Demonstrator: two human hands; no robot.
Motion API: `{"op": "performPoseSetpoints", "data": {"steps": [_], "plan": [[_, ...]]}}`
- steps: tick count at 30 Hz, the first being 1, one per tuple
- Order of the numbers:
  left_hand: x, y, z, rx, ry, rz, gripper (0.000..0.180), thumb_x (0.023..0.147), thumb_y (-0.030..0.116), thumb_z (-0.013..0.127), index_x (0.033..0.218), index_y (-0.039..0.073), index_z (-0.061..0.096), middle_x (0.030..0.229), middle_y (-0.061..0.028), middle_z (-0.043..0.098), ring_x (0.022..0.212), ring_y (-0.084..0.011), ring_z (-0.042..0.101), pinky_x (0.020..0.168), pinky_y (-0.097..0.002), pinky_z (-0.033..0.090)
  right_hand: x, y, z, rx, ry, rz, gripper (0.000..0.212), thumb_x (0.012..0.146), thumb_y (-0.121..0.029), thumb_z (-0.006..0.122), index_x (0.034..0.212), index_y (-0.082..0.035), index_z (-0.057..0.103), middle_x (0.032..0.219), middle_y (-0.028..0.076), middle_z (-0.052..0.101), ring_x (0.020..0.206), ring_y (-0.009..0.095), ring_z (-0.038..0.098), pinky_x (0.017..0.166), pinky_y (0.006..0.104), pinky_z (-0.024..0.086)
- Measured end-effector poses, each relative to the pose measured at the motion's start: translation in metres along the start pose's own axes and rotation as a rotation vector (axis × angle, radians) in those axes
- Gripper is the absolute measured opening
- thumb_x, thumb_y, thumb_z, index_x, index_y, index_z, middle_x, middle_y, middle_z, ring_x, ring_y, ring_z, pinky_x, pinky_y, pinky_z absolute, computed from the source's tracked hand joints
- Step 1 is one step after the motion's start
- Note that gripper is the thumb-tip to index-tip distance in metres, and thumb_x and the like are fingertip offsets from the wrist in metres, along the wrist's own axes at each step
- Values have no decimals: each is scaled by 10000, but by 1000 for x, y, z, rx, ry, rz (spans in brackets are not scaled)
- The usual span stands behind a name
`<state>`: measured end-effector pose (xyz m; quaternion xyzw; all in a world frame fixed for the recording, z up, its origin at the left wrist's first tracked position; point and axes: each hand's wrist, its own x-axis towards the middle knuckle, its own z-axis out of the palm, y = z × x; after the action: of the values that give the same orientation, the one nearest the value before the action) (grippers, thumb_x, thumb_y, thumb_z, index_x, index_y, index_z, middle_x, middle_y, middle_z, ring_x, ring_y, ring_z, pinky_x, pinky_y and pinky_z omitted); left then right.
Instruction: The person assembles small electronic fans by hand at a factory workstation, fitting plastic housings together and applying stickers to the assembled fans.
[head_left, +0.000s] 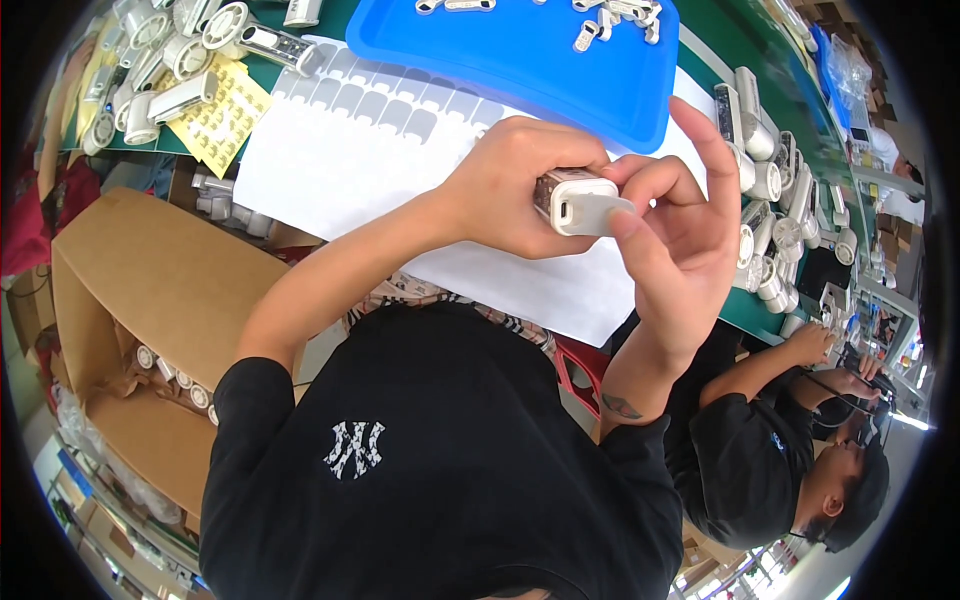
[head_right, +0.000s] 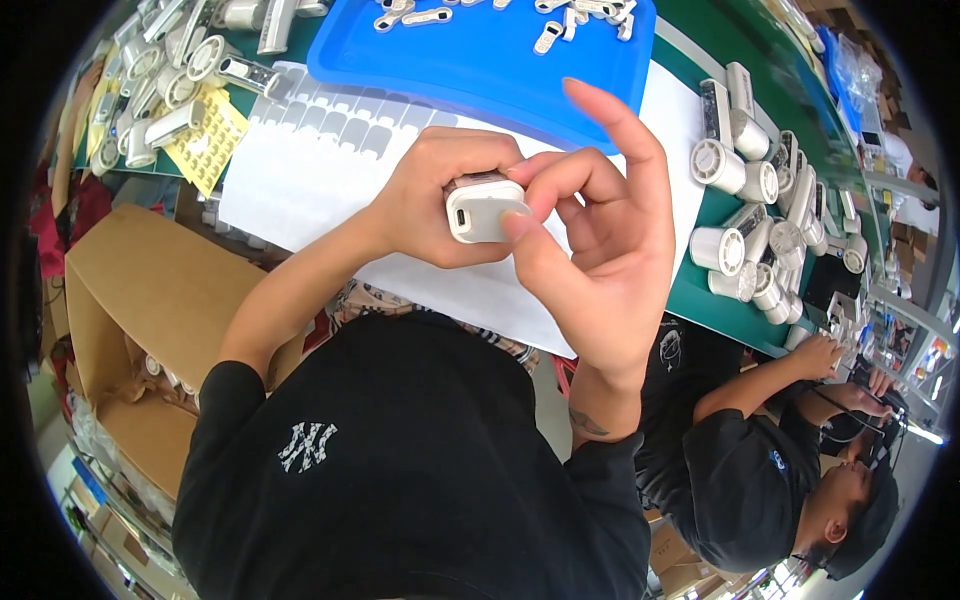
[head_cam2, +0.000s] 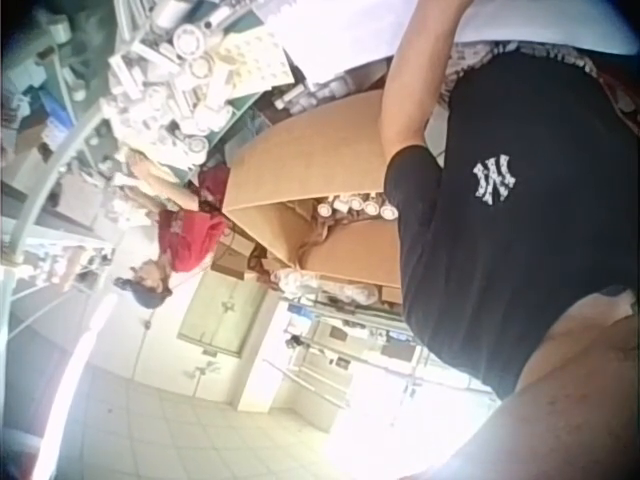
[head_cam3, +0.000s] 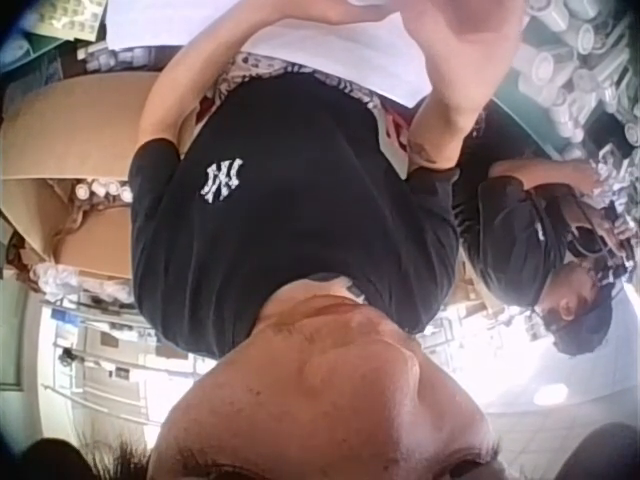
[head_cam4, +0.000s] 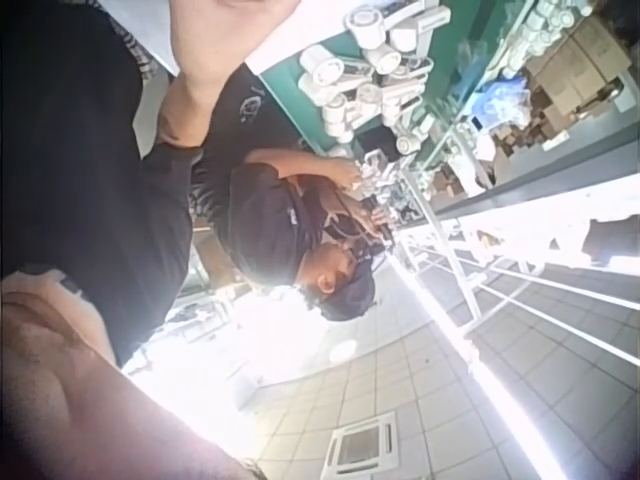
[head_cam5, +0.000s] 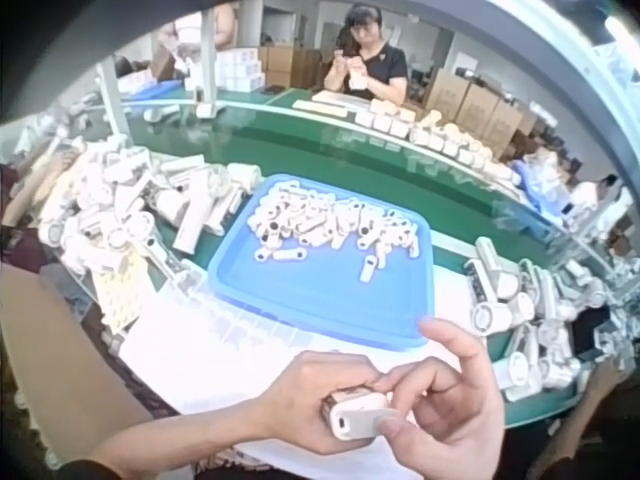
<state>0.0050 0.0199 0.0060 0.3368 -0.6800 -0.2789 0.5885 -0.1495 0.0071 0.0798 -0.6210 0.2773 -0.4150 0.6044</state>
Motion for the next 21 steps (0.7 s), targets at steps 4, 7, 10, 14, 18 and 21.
{"op": "performPoseSetpoints", "data": {"steps": [4, 7, 10, 14, 18, 21], "plan": [[0, 0, 0, 8, 3, -26, 278, 589, 115, 788, 775, 63, 588, 671, -37, 587, 566, -188, 562, 506, -269, 415, 0, 0, 3, -26, 5, -11, 684, 731, 108, 605, 1368, 41, 363, 765, 34, 561, 902, 156, 574, 896, 307, 435], [0, 0, -1, 6, 10, -6, 279, 595, 121, 790, 781, 62, 590, 671, -37, 588, 560, -184, 560, 501, -268, 413, 0, 0, 3, -45, 1, -16, 681, 730, 106, 605, 1365, 41, 367, 764, 32, 561, 898, 154, 573, 894, 305, 433], [-1, -1, -1, 15, 5, -17, 280, 598, 126, 791, 786, 62, 592, 670, -37, 586, 558, -181, 558, 500, -267, 412, 1, 0, 3, -44, 7, -15, 681, 728, 104, 608, 1363, 42, 372, 764, 30, 561, 898, 151, 571, 892, 301, 435], [-1, -2, 0, 7, 8, -10, 281, 604, 134, 792, 791, 62, 594, 672, -36, 586, 561, -179, 557, 502, -267, 413, 1, 0, 2, -27, 0, -9, 682, 725, 104, 611, 1362, 42, 375, 765, 31, 561, 900, 152, 570, 892, 299, 435], [0, -1, -2, 21, -4, -9, 286, 605, 137, 794, 798, 61, 597, 676, -38, 587, 561, -180, 558, 504, -268, 414, 1, 0, 3, -44, 4, -16, 683, 721, 107, 607, 1361, 42, 378, 767, 31, 558, 900, 153, 568, 895, 298, 433], [-1, -2, -1, 17, 9, -12, 290, 603, 136, 796, 801, 59, 599, 676, -39, 588, 561, -183, 556, 505, -269, 416, 1, 1, 4, -61, 7, -25, 681, 721, 109, 602, 1360, 41, 379, 769, 28, 554, 897, 149, 566, 895, 294, 432]]}}
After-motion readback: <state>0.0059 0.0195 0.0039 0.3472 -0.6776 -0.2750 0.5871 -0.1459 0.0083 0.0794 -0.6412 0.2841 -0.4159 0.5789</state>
